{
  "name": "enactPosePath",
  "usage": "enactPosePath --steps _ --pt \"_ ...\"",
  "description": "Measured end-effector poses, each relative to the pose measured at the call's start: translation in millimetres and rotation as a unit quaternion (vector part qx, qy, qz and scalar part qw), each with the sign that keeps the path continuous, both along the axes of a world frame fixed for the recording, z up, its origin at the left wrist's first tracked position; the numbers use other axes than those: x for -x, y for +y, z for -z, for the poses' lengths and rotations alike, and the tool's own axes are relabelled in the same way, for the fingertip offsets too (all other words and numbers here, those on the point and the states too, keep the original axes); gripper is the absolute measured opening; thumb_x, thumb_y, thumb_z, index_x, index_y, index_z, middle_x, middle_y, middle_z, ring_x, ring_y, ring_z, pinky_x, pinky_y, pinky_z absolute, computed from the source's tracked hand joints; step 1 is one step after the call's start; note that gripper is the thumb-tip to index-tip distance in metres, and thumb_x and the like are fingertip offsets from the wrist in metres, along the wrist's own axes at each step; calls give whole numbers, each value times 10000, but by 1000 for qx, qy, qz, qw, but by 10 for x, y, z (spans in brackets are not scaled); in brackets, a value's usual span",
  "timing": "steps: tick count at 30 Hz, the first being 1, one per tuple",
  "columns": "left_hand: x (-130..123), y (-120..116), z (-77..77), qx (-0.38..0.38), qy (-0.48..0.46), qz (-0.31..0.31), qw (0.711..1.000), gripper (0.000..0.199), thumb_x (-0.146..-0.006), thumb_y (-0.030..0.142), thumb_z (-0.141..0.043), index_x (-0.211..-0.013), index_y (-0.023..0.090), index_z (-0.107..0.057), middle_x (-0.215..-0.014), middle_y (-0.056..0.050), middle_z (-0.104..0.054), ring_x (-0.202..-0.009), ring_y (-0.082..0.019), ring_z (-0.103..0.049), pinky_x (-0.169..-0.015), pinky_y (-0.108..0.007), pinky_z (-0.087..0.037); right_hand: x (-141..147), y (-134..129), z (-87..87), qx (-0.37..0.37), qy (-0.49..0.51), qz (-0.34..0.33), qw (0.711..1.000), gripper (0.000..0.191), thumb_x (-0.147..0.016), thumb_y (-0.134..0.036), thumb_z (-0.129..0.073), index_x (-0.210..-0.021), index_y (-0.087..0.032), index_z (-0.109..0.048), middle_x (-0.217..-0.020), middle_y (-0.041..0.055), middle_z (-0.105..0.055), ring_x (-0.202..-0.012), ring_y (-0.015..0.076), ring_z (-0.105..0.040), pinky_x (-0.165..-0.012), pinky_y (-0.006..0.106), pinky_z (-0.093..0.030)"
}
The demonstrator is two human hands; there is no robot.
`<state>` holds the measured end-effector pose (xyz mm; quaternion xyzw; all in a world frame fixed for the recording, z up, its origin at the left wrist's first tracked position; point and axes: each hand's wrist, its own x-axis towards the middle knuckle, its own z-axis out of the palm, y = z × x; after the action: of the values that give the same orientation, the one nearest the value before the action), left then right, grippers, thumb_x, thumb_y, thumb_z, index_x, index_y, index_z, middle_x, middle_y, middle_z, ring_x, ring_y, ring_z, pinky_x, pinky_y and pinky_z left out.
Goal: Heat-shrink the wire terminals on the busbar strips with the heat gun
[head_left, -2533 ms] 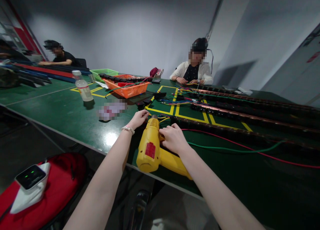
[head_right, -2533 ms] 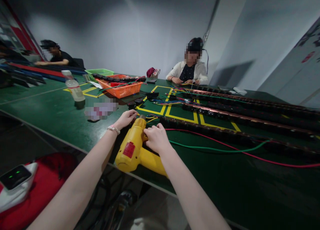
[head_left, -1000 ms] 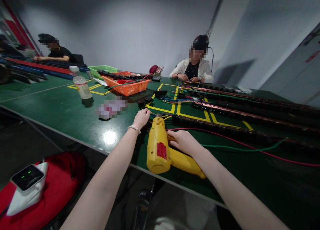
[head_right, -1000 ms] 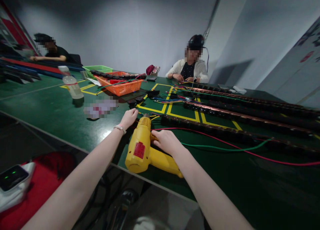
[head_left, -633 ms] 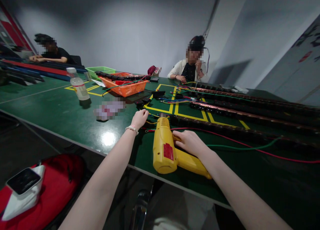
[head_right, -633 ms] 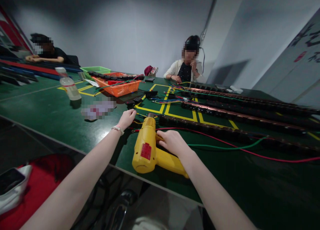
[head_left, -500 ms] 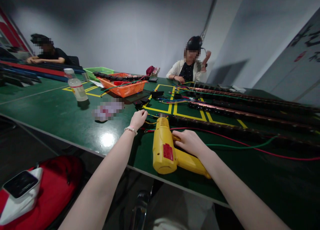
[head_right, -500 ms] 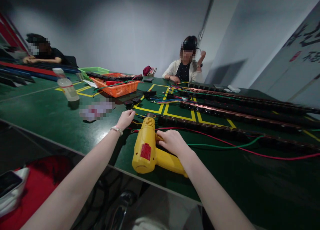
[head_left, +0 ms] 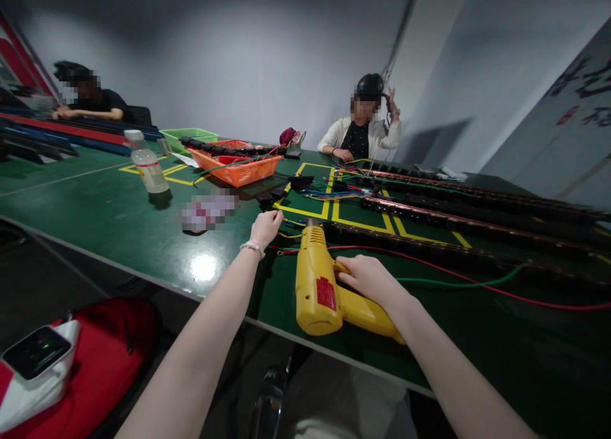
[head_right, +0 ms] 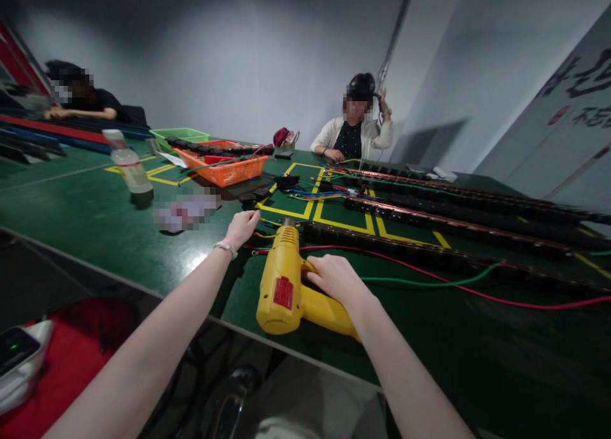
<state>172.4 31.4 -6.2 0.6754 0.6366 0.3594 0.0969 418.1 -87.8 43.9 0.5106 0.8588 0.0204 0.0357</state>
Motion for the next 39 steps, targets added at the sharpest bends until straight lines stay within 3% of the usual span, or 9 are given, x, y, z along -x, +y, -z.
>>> enactPosePath --steps 9,25,33,39 --pt "-17 43 13 -14 -15 2 1000 440 -880 385 -322 -688 147 -638 -714 -81 -642 -611 -136 -465 -569 -259 -252 39 12 25 4 -20 8 1000 186 -891 -290 -446 -958 -187 -585 -840 66 -671 -788 208 -629 -629 265 -377" --pt "60 137 85 12 -62 48 997 470 -827 467 -326 -605 136 -576 -598 -23 -538 -598 -124 -435 -538 -230 -268 621 77 79 -11 17 -33 999 246 -894 -363 -464 -971 -188 -619 -919 87 -690 -884 218 -643 -706 270 -423" --pt "94 145 81 0 -67 71 995 464 -798 499 -325 -588 145 -540 -592 -14 -531 -613 -126 -448 -566 -226 -296 596 95 93 -4 51 -41 998 252 -878 -361 -483 -988 -193 -635 -951 88 -691 -897 218 -640 -721 268 -425" --pt "91 111 76 -10 -38 56 998 436 -809 482 -321 -541 169 -463 -554 -2 -491 -590 -124 -438 -557 -235 -283 462 79 88 1 66 -41 997 247 -869 -367 -493 -979 -198 -635 -943 77 -688 -878 210 -638 -697 258 -417"
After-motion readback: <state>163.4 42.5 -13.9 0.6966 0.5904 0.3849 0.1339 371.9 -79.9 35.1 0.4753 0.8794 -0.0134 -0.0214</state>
